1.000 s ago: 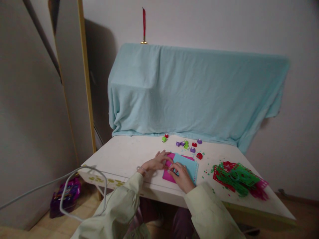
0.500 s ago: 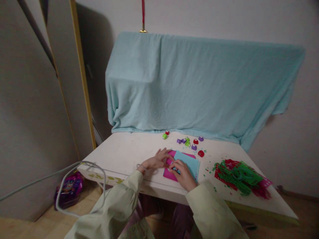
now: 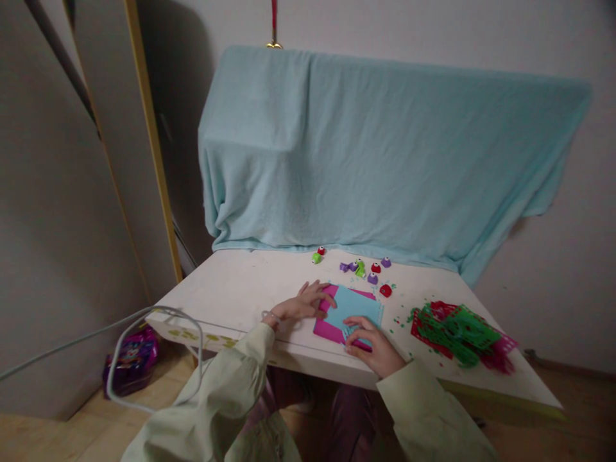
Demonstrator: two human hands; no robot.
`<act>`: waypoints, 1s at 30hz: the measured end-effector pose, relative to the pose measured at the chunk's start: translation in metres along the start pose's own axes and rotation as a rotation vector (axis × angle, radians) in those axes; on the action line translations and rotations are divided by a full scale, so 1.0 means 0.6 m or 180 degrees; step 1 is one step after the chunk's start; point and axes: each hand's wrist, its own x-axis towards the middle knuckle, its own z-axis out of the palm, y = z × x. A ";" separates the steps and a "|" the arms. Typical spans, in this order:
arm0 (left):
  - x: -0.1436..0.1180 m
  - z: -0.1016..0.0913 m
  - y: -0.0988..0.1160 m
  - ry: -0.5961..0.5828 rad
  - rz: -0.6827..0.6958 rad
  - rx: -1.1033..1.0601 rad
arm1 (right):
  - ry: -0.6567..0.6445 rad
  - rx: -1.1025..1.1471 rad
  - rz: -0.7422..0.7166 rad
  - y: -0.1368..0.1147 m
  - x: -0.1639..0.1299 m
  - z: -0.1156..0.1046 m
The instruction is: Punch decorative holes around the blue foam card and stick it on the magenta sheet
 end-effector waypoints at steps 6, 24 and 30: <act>0.003 0.002 -0.005 -0.0160 0.0030 0.0013 | 0.0030 -0.0261 0.0330 0.006 -0.040 -0.012; -0.002 -0.005 0.014 -0.0195 -0.0039 0.0020 | 0.0780 -0.1162 0.0532 0.057 -0.136 -0.048; -0.003 -0.007 0.018 -0.0193 -0.0093 -0.0016 | 0.0944 -0.1331 0.0503 0.075 -0.161 -0.065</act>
